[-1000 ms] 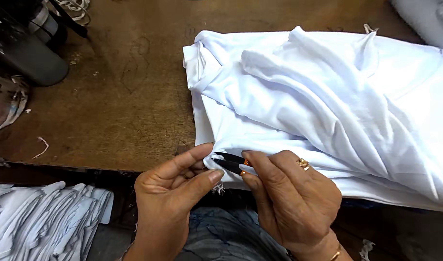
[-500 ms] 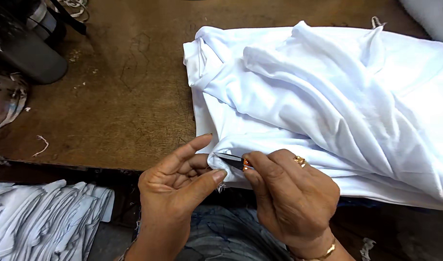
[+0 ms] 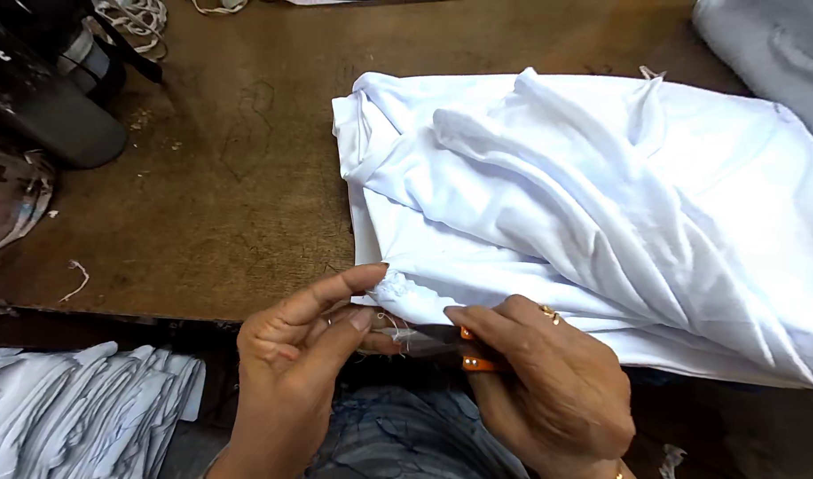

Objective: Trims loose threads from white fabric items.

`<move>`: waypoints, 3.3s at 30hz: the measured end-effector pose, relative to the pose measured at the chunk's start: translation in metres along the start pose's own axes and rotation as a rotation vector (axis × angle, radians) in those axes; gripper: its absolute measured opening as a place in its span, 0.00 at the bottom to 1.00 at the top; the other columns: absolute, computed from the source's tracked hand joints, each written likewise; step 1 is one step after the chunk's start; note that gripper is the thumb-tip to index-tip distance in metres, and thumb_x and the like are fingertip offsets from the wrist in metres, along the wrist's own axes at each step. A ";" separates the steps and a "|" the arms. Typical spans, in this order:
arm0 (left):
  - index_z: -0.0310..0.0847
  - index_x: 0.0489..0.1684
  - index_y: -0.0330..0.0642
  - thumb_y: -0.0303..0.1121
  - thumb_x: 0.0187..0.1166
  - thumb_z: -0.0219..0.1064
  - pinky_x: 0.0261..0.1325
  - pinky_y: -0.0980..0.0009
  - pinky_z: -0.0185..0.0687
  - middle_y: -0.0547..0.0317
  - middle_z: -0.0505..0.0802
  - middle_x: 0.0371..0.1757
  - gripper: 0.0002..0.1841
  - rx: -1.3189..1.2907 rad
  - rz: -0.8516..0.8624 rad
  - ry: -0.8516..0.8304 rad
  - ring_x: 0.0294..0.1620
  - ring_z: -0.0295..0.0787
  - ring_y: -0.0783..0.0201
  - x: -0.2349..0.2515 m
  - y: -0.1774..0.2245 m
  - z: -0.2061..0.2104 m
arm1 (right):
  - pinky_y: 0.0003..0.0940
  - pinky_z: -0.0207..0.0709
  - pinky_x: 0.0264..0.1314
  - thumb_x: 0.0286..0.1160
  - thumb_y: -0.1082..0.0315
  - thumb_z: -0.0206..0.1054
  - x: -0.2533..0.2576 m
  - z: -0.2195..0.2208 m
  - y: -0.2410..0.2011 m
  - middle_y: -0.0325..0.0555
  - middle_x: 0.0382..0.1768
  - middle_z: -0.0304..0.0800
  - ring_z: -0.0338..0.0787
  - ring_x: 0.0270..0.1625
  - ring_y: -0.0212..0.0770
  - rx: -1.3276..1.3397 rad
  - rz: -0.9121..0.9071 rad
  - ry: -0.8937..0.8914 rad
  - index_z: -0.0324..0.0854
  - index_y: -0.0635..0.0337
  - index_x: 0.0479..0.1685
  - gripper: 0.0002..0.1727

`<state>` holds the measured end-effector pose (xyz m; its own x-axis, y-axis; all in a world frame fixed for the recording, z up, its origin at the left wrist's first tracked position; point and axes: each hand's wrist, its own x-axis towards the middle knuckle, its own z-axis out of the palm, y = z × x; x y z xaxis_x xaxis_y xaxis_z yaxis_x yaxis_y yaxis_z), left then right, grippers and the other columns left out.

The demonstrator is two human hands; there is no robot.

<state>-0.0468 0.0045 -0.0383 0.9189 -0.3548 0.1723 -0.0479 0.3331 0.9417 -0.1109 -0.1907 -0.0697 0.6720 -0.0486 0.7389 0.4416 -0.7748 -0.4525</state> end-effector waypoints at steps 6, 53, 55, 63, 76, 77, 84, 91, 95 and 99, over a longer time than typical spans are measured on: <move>0.82 0.68 0.34 0.21 0.67 0.75 0.64 0.65 0.90 0.48 0.82 0.75 0.25 0.580 0.559 -0.189 0.70 0.85 0.56 0.029 -0.006 -0.005 | 0.22 0.69 0.34 0.80 0.67 0.60 0.003 -0.009 0.007 0.39 0.29 0.79 0.78 0.33 0.30 0.108 -0.043 -0.089 0.88 0.60 0.48 0.11; 0.71 0.76 0.37 0.18 0.76 0.64 0.24 0.85 0.78 0.54 0.95 0.34 0.26 0.222 -0.221 -0.177 0.23 0.87 0.74 0.060 0.022 -0.001 | 0.29 0.65 0.29 0.91 0.56 0.53 0.017 -0.016 -0.008 0.42 0.25 0.80 0.77 0.28 0.34 -0.338 0.036 -0.073 0.88 0.62 0.46 0.21; 0.71 0.75 0.37 0.18 0.76 0.64 0.23 0.85 0.78 0.53 0.95 0.34 0.26 0.214 -0.221 -0.176 0.22 0.86 0.74 0.060 0.021 -0.002 | 0.29 0.64 0.29 0.92 0.56 0.53 0.017 -0.017 -0.007 0.42 0.25 0.79 0.76 0.28 0.34 -0.333 0.037 -0.075 0.88 0.62 0.46 0.21; 0.71 0.76 0.38 0.19 0.76 0.64 0.19 0.87 0.70 0.53 0.95 0.35 0.26 0.211 -0.251 -0.167 0.19 0.81 0.76 0.061 0.020 -0.002 | 0.29 0.63 0.29 0.90 0.58 0.55 0.020 -0.009 -0.005 0.42 0.24 0.79 0.76 0.28 0.35 -0.329 0.003 -0.038 0.89 0.63 0.44 0.20; 0.70 0.75 0.37 0.17 0.77 0.65 0.29 0.82 0.85 0.51 0.97 0.39 0.26 0.249 -0.251 -0.183 0.28 0.93 0.70 0.058 0.018 0.000 | 0.29 0.64 0.28 0.90 0.59 0.56 0.016 -0.003 -0.005 0.42 0.24 0.79 0.76 0.27 0.35 -0.331 0.013 -0.040 0.88 0.63 0.42 0.19; 0.69 0.75 0.37 0.17 0.76 0.65 0.32 0.81 0.87 0.52 0.97 0.39 0.26 0.265 -0.232 -0.193 0.31 0.94 0.69 0.057 0.018 -0.001 | 0.28 0.65 0.29 0.90 0.59 0.56 0.016 -0.003 -0.005 0.42 0.25 0.80 0.77 0.28 0.35 -0.308 0.021 -0.047 0.88 0.63 0.41 0.19; 0.68 0.75 0.37 0.18 0.77 0.63 0.34 0.82 0.87 0.55 0.97 0.40 0.26 0.335 -0.140 -0.242 0.34 0.94 0.69 0.056 0.022 -0.003 | 0.27 0.66 0.29 0.91 0.58 0.54 0.015 -0.011 -0.003 0.42 0.24 0.80 0.77 0.28 0.32 -0.252 0.046 -0.062 0.87 0.63 0.41 0.21; 0.67 0.75 0.37 0.18 0.76 0.62 0.34 0.82 0.87 0.54 0.97 0.41 0.26 0.335 -0.117 -0.261 0.35 0.95 0.68 0.056 0.022 -0.004 | 0.27 0.63 0.27 0.92 0.57 0.54 0.015 -0.011 -0.004 0.41 0.23 0.78 0.76 0.26 0.33 -0.271 0.044 -0.067 0.87 0.63 0.41 0.21; 0.67 0.75 0.37 0.18 0.75 0.62 0.34 0.82 0.87 0.55 0.97 0.41 0.26 0.351 -0.117 -0.287 0.34 0.94 0.68 0.058 0.021 -0.005 | 0.27 0.63 0.28 0.91 0.58 0.55 0.016 -0.007 -0.004 0.42 0.24 0.78 0.75 0.27 0.33 -0.275 0.032 -0.062 0.88 0.64 0.42 0.20; 0.67 0.76 0.37 0.18 0.75 0.62 0.34 0.82 0.87 0.55 0.97 0.41 0.27 0.351 -0.135 -0.284 0.34 0.94 0.68 0.058 0.020 -0.004 | 0.28 0.65 0.29 0.90 0.59 0.56 0.017 -0.004 -0.003 0.42 0.24 0.80 0.78 0.28 0.35 -0.304 0.018 -0.057 0.88 0.63 0.39 0.19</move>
<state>0.0073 -0.0054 -0.0103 0.7847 -0.6162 0.0676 -0.1097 -0.0307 0.9935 -0.1031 -0.1915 -0.0540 0.7140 -0.0349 0.6993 0.2375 -0.9275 -0.2888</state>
